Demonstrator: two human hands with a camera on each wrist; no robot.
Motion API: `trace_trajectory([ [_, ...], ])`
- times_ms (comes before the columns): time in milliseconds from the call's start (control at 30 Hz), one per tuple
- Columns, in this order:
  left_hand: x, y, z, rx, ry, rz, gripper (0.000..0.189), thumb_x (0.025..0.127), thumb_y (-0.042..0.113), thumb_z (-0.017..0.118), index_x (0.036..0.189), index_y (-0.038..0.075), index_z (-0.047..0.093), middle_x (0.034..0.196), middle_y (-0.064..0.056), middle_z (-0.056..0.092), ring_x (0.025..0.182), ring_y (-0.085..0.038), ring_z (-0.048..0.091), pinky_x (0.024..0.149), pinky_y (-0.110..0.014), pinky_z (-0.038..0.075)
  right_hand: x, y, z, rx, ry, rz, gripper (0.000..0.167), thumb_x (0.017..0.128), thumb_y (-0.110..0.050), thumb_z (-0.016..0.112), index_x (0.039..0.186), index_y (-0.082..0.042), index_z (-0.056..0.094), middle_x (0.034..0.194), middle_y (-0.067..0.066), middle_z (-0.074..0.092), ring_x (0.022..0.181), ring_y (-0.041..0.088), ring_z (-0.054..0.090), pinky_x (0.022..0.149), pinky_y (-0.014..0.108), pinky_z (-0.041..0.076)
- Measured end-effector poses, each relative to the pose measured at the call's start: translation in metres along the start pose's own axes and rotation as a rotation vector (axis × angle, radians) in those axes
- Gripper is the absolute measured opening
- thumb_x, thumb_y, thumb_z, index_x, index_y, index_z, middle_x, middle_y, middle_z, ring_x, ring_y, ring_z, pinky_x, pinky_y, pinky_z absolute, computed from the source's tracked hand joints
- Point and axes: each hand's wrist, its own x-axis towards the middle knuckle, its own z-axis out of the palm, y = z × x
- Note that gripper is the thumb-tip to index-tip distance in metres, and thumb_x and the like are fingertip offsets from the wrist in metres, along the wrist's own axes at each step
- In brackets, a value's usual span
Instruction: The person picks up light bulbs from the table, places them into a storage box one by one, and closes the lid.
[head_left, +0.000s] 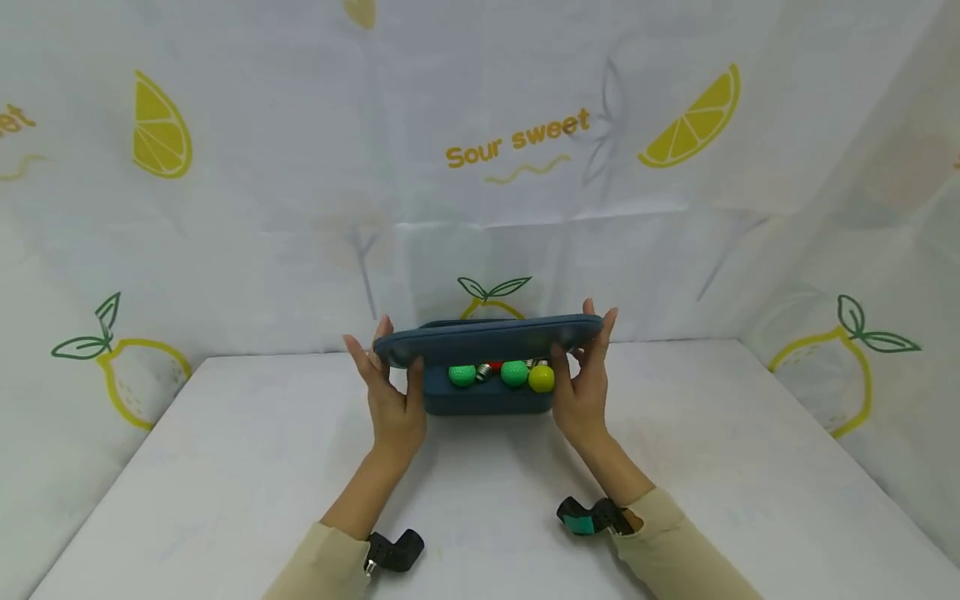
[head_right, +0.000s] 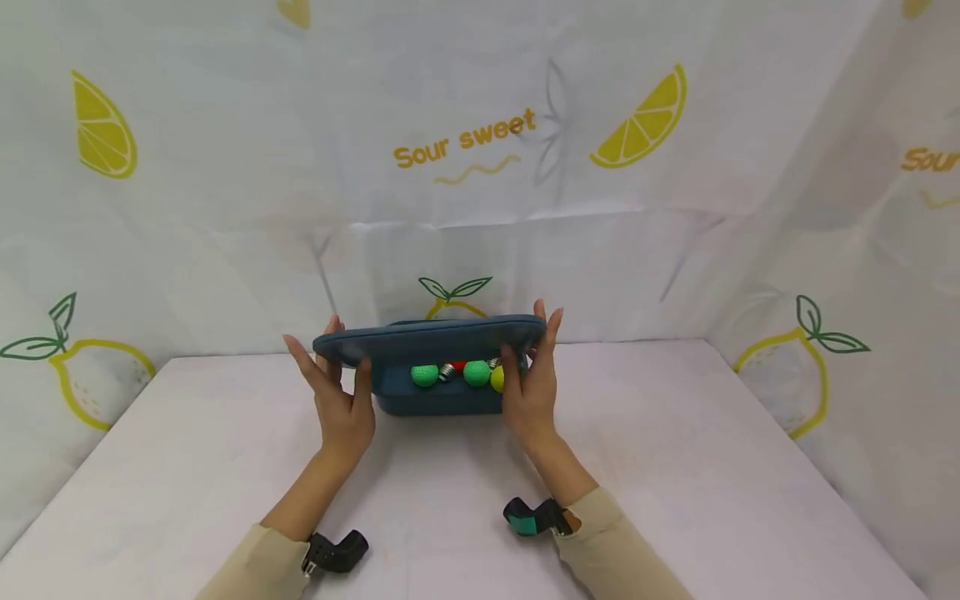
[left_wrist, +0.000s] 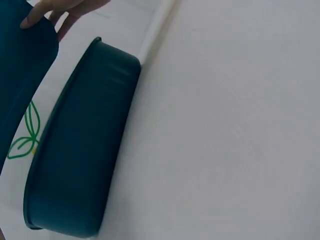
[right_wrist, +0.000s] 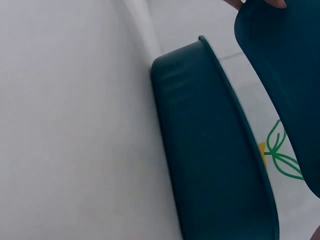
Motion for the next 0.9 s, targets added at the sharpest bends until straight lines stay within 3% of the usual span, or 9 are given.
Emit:
trace_trajectory([
  [133,-0.007,-0.004,-0.005,0.116,-0.062,0.016,0.087,0.105,0.019,0.055,0.161,0.04,-0.009,0.158,-0.033,0.032,0.147,-0.04,0.04,0.126,-0.031,0.026,-0.008,0.005,0.001,-0.088,-0.002,-0.043,0.072,0.102,0.003,0.049,0.16,0.005,0.006,0.165,0.026,0.024,0.147,0.008,0.036,0.12,0.017,0.03],
  [233,-0.006,-0.007,-0.01,0.216,-0.134,0.048,0.069,0.106,0.038,0.049,0.164,0.028,0.011,0.155,-0.034,0.035,0.144,-0.045,0.042,0.121,-0.044,0.036,-0.006,0.007,0.0,-0.148,-0.006,-0.061,0.066,0.102,0.003,0.05,0.16,0.002,0.019,0.164,0.029,0.024,0.157,0.022,0.021,0.128,0.026,0.018],
  [367,0.0,-0.01,-0.012,0.285,-0.247,0.038,0.066,0.105,0.053,0.044,0.159,0.015,0.035,0.159,-0.029,0.034,0.144,-0.045,0.041,0.109,-0.061,0.044,-0.001,0.009,-0.003,-0.191,-0.015,-0.038,0.058,0.101,0.0,0.053,0.156,-0.003,0.035,0.161,0.026,0.033,0.152,0.038,0.032,0.126,0.033,0.026],
  [467,0.001,-0.013,-0.014,0.314,-0.332,-0.031,0.069,0.102,0.048,0.054,0.16,0.019,0.032,0.164,-0.027,0.026,0.149,-0.045,0.035,0.112,-0.063,0.04,-0.002,0.012,-0.003,-0.235,-0.067,0.028,0.058,0.102,-0.007,0.056,0.157,-0.008,0.037,0.161,0.025,0.034,0.148,0.042,0.037,0.121,0.047,0.035],
  [567,-0.001,-0.018,-0.018,0.351,-0.443,-0.132,0.079,0.096,0.039,0.064,0.162,0.023,0.025,0.167,-0.024,0.02,0.153,-0.044,0.026,0.119,-0.064,0.031,-0.005,0.015,-0.002,-0.28,-0.15,0.138,0.062,0.102,-0.016,0.058,0.159,-0.015,0.034,0.163,0.023,0.031,0.15,0.041,0.035,0.116,0.062,0.035],
  [733,-0.005,-0.026,-0.018,0.391,-0.594,-0.308,0.08,0.097,0.046,0.061,0.163,0.027,0.021,0.17,-0.018,0.015,0.158,-0.04,0.013,0.126,-0.062,0.014,-0.009,0.021,0.0,-0.319,-0.254,0.307,0.061,0.104,-0.029,0.054,0.16,-0.018,0.033,0.166,0.018,0.028,0.152,0.04,0.03,0.119,0.063,0.031],
  [900,-0.01,-0.03,-0.015,0.394,-0.618,-0.41,0.075,0.098,0.05,0.059,0.161,0.025,0.028,0.169,-0.018,0.019,0.158,-0.04,0.014,0.126,-0.061,0.015,-0.011,0.026,0.001,-0.301,-0.322,0.419,0.059,0.105,-0.032,0.051,0.159,-0.014,0.034,0.168,0.016,0.025,0.155,0.039,0.025,0.123,0.061,0.025],
])
